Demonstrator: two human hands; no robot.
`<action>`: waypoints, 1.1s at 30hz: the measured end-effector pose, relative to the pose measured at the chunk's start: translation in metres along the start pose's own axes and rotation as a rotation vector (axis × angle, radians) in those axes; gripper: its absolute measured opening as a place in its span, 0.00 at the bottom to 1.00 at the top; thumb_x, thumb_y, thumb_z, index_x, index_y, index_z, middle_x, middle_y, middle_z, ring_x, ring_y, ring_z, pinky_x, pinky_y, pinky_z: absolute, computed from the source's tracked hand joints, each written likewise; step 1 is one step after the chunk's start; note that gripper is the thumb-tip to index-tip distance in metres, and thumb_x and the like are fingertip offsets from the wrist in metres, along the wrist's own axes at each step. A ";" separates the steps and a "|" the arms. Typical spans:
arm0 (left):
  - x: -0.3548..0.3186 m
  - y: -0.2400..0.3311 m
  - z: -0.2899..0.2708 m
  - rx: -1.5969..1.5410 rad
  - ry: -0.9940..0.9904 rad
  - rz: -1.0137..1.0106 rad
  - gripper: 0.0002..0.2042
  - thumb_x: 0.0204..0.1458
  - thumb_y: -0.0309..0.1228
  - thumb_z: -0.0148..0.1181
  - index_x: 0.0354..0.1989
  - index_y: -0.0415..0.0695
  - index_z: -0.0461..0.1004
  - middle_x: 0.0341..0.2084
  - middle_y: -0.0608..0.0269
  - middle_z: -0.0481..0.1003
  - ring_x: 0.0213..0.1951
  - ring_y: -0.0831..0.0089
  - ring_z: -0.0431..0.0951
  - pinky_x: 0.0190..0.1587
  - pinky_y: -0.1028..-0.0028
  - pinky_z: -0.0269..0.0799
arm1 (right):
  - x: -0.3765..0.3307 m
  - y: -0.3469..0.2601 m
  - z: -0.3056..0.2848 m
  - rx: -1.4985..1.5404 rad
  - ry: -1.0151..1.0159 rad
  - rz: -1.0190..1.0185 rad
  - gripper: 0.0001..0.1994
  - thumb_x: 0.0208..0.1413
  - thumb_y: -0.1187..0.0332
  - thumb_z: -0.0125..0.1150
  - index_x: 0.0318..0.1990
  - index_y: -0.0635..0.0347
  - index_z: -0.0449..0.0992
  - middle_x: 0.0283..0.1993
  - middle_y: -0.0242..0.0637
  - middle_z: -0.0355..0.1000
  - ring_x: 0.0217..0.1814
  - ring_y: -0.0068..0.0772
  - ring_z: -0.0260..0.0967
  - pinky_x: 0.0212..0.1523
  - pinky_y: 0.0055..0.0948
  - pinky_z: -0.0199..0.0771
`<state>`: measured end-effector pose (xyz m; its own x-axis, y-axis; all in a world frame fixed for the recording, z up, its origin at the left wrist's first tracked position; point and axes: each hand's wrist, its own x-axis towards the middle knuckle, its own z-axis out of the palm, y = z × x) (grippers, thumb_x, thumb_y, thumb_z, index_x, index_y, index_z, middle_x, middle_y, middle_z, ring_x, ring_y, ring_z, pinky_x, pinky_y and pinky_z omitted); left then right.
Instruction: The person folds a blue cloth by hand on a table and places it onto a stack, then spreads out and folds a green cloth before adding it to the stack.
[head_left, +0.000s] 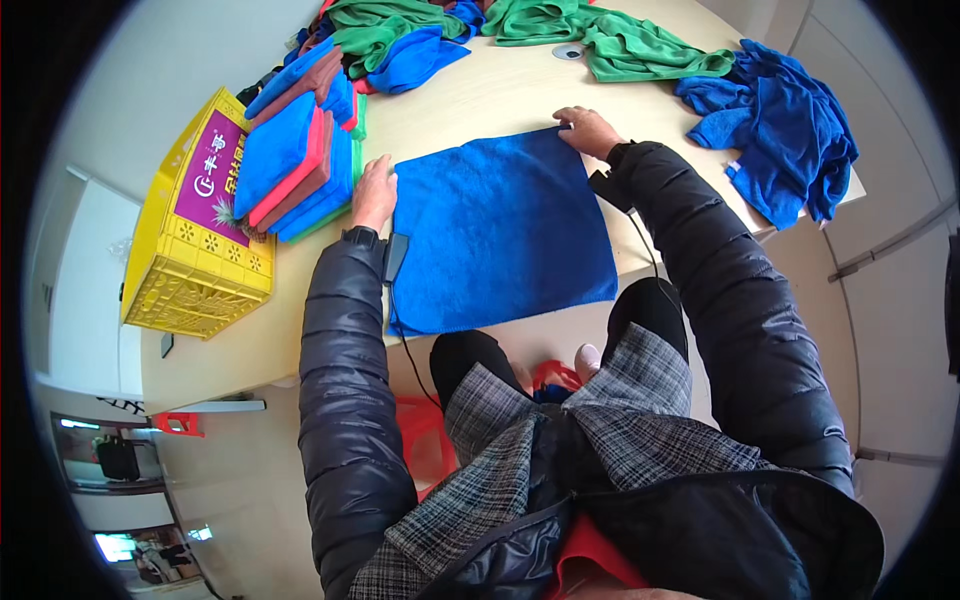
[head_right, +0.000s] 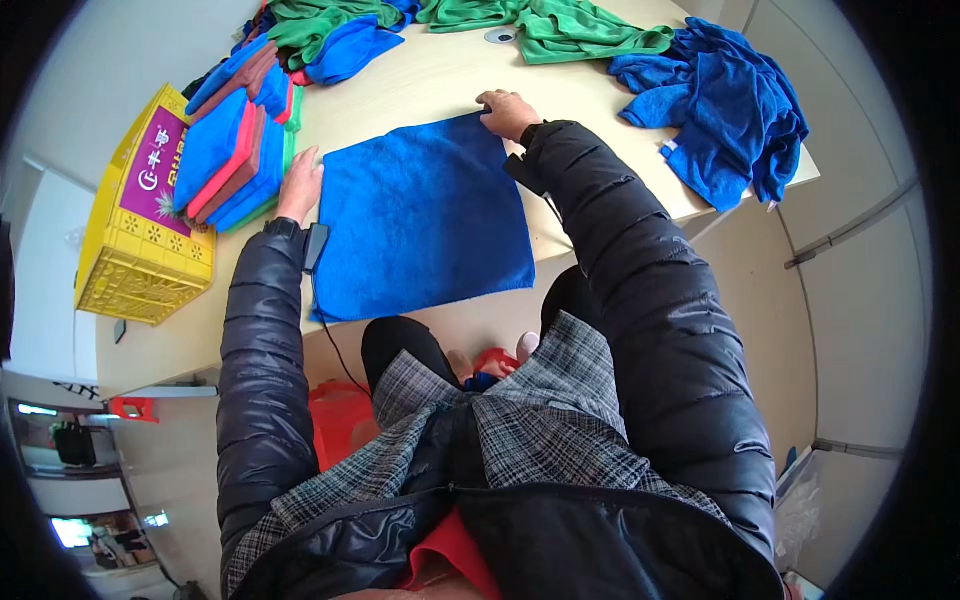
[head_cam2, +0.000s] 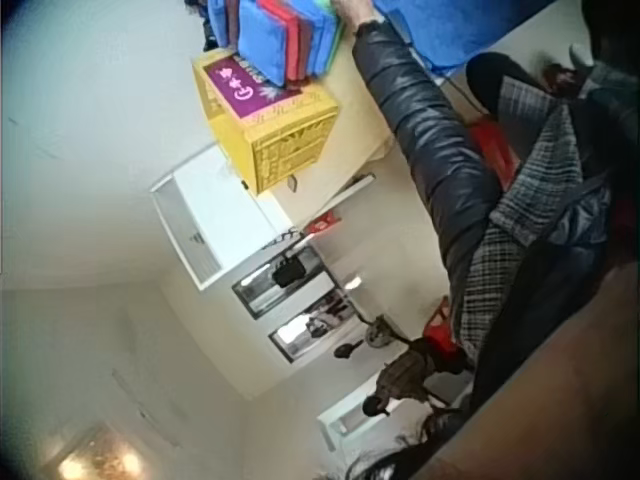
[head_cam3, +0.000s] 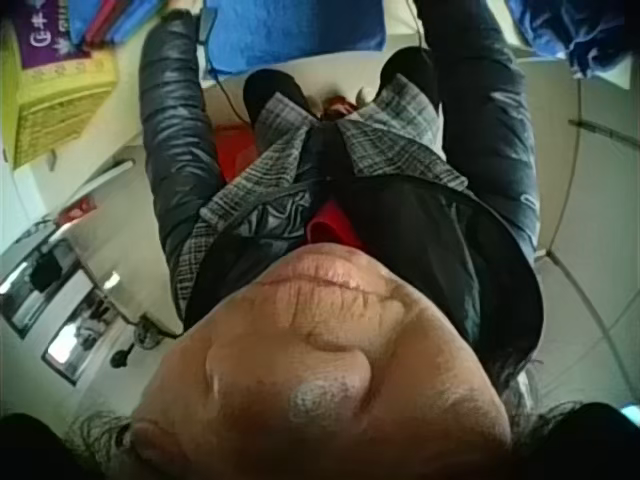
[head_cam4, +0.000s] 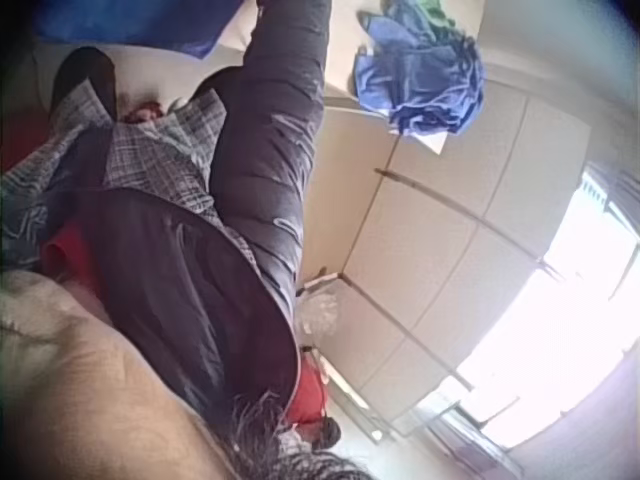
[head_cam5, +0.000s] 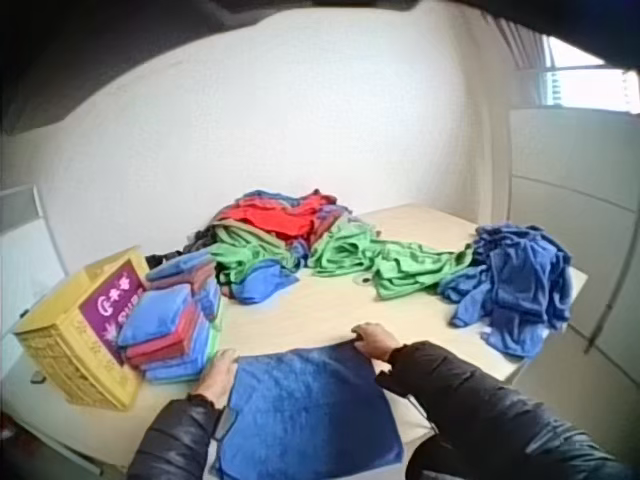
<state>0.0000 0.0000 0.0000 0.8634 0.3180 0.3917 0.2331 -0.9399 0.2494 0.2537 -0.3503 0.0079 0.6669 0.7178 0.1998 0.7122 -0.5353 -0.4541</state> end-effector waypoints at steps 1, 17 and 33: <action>-0.002 0.003 0.007 0.035 0.024 -0.012 0.23 0.53 0.32 0.64 0.59 0.46 0.70 0.53 0.45 0.72 0.56 0.49 0.72 0.58 0.59 0.69 | -0.006 0.001 0.002 0.018 0.004 -0.015 0.22 0.50 0.60 0.62 0.55 0.54 0.77 0.52 0.43 0.77 0.58 0.45 0.72 0.61 0.35 0.69; 0.044 -0.040 0.013 -0.288 0.007 -0.223 0.07 0.57 0.29 0.58 0.31 0.42 0.68 0.21 0.60 0.73 0.24 0.71 0.74 0.26 0.69 0.68 | -0.009 -0.015 -0.066 0.736 -0.148 0.150 0.12 0.58 0.65 0.62 0.44 0.63 0.78 0.30 0.33 0.76 0.26 0.22 0.73 0.26 0.23 0.77; -0.023 0.131 -0.003 0.040 0.020 0.417 0.24 0.60 0.39 0.57 0.61 0.40 0.67 0.61 0.44 0.67 0.63 0.48 0.65 0.64 0.57 0.62 | -0.085 -0.082 -0.002 -0.226 0.176 -0.211 0.32 0.60 0.52 0.57 0.67 0.61 0.62 0.69 0.51 0.60 0.69 0.59 0.58 0.65 0.53 0.62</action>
<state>0.0094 -0.1305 0.0264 0.8787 -0.0889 0.4689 -0.1170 -0.9926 0.0311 0.1395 -0.3681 0.0297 0.5132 0.7459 0.4246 0.8558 -0.4822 -0.1873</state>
